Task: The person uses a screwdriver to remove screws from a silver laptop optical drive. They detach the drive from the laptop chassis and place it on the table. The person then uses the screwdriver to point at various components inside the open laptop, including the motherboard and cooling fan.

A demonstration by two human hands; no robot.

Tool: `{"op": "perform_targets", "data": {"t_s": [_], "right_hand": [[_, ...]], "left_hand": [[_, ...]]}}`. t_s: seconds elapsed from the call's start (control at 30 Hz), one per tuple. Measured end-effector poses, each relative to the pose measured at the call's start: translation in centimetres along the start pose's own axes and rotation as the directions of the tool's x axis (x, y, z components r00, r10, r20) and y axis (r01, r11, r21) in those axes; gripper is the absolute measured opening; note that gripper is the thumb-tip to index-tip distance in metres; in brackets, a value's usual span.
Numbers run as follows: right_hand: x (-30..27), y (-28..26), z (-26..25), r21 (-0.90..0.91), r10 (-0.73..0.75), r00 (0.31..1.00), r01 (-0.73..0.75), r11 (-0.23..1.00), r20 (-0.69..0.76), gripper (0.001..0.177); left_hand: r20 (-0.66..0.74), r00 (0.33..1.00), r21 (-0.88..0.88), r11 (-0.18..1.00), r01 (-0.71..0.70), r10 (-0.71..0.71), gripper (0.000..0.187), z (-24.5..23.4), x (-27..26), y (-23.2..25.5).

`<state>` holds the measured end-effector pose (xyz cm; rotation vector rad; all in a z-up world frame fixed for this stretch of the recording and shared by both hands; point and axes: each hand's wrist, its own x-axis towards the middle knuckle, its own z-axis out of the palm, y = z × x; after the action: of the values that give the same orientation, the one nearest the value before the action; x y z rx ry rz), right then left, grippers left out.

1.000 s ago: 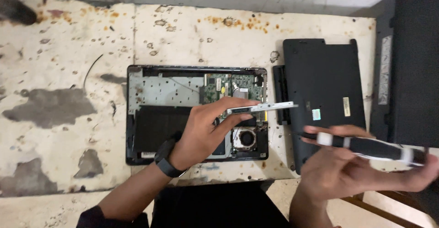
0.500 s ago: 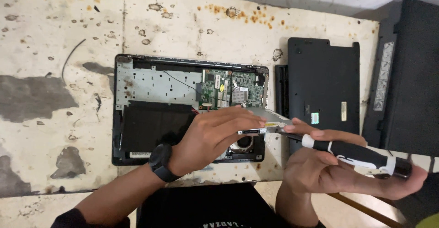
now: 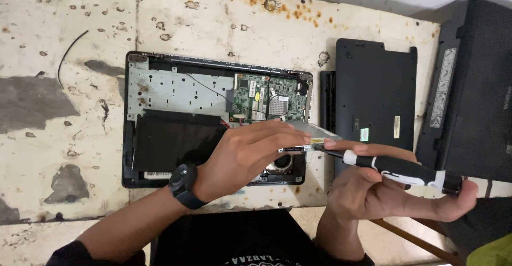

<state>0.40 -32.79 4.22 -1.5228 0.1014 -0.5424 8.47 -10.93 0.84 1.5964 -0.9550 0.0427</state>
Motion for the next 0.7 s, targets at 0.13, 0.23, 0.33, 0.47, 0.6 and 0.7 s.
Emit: {"op": "perform_targets", "data": {"t_s": [0.13, 0.23, 0.33, 0.47, 0.6, 0.7], "right_hand": [[0.6, -0.3, -1.1, 0.030, 0.002, 0.999, -0.003, 1.000, 0.054, 0.075], [0.7, -0.4, -0.9, 0.049, 0.002, 0.996, -0.007, 0.999, 0.091, 0.082], [0.7, -0.5, -0.8, 0.070, 0.002, 0.992, -0.011, 0.998, 0.124, 0.091], [1.2, -1.7, -0.6, 0.005, 0.015, 0.963, -0.017, 1.000, 0.270, 0.095], [-0.2, -0.3, 4.0, -0.283, -0.544, 0.832, 0.551, 0.785, 0.109, 0.081], [-0.1, -2.1, 5.1, -0.397, -0.498, 0.848, 0.526, 0.752, 0.180, 0.066]], "left_hand": [[0.016, 1.000, 0.016, 1.000, 0.006, -0.007, 0.026, 0.1, -0.2, -0.2], [0.009, 1.000, 0.027, 1.000, 0.004, -0.004, 0.025, 0.2, -0.3, -0.2], [0.002, 1.000, 0.047, 0.999, 0.005, -0.006, 0.025, 0.3, -0.3, -0.3], [0.011, 1.000, 0.049, 0.999, 0.000, -0.001, 0.026, 0.3, -0.6, -0.4], [-0.006, 1.000, 0.034, 0.999, 0.003, -0.003, 0.025, 0.3, -0.5, -0.4], [-0.032, 0.999, 0.003, 1.000, 0.017, -0.017, 0.028, 0.2, -0.5, -0.4]]}}
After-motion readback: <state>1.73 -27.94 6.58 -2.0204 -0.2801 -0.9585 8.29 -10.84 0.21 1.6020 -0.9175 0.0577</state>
